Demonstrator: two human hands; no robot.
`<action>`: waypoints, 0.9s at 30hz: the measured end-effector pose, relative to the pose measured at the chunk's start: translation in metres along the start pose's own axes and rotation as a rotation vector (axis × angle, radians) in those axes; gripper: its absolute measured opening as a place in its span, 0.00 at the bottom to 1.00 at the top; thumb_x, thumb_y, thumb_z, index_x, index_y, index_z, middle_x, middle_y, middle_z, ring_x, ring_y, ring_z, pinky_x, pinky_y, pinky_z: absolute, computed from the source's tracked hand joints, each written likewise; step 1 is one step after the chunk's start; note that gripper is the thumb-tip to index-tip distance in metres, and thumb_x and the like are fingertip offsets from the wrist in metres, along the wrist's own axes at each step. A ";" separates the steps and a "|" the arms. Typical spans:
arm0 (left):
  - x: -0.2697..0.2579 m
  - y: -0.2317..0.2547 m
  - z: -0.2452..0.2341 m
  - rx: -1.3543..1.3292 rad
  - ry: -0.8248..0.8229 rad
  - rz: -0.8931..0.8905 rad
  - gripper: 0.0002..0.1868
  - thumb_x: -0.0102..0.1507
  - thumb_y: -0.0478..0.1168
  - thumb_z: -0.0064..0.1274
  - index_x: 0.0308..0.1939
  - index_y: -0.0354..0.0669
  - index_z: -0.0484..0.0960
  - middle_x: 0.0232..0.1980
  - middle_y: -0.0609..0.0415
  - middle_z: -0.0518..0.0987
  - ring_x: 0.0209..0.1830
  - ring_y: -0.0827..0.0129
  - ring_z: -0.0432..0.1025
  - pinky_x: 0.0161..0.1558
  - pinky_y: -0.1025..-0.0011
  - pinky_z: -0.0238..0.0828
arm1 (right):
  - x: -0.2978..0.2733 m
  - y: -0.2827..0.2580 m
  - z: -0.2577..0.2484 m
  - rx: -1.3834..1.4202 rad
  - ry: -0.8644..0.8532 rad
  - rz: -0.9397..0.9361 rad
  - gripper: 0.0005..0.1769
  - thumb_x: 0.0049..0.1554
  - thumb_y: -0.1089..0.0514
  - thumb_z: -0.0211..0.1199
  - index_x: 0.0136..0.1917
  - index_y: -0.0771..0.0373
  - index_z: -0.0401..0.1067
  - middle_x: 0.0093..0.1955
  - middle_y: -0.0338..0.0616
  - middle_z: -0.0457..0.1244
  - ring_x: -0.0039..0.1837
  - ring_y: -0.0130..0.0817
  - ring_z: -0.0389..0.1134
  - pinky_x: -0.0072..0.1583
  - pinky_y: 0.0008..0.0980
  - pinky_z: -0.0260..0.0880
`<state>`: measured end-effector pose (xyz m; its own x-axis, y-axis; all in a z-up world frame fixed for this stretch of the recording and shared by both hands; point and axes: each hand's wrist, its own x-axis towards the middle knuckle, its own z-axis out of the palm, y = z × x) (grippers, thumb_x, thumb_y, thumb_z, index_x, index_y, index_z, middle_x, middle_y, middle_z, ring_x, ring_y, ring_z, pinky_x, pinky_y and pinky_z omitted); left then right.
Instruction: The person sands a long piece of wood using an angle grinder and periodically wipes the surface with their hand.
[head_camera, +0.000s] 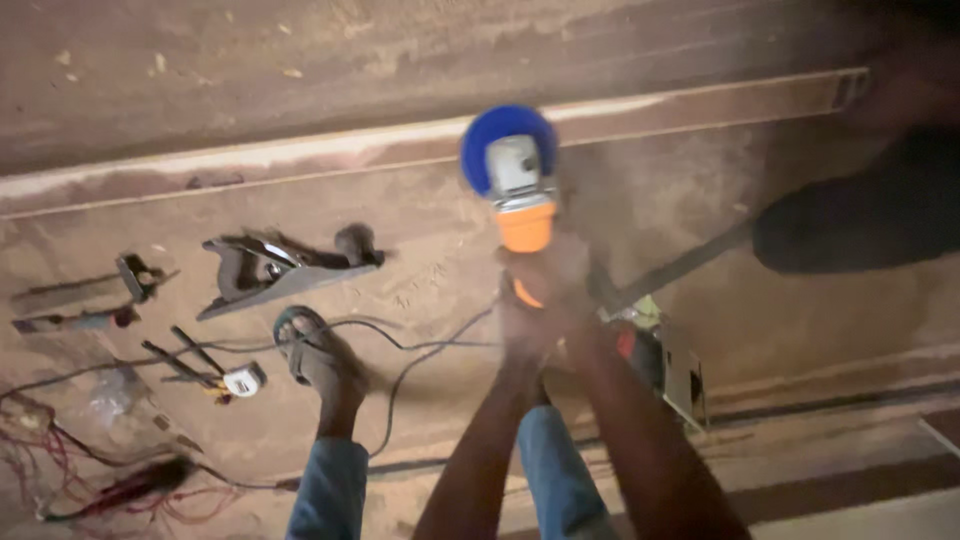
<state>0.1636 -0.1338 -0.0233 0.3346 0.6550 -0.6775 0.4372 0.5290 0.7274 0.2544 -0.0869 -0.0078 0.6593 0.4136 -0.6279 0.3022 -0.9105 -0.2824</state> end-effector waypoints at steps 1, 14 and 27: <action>-0.007 0.001 0.009 0.033 -0.027 -0.035 0.38 0.55 0.44 0.66 0.65 0.35 0.67 0.52 0.46 0.81 0.49 0.58 0.77 0.48 0.62 0.75 | -0.002 0.018 -0.004 0.037 0.015 0.020 0.30 0.40 0.40 0.76 0.51 0.57 0.77 0.45 0.47 0.71 0.47 0.48 0.74 0.49 0.47 0.74; -0.008 -0.006 0.029 0.035 -0.071 -0.086 0.39 0.59 0.48 0.60 0.70 0.37 0.64 0.53 0.44 0.79 0.50 0.54 0.76 0.48 0.59 0.74 | 0.000 0.039 0.000 0.220 0.063 -0.001 0.28 0.41 0.43 0.76 0.51 0.58 0.78 0.45 0.44 0.72 0.47 0.42 0.75 0.49 0.43 0.75; 0.003 -0.009 0.002 0.071 -0.014 -0.102 0.39 0.50 0.50 0.69 0.58 0.37 0.70 0.46 0.42 0.84 0.46 0.54 0.81 0.44 0.57 0.78 | -0.002 0.001 0.013 0.151 0.028 0.007 0.26 0.42 0.45 0.77 0.51 0.59 0.78 0.45 0.42 0.72 0.47 0.35 0.75 0.49 0.39 0.75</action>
<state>0.1621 -0.1377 -0.0326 0.2965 0.5923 -0.7491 0.5276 0.5522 0.6455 0.2439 -0.0885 -0.0163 0.6806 0.4049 -0.6106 0.1914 -0.9027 -0.3853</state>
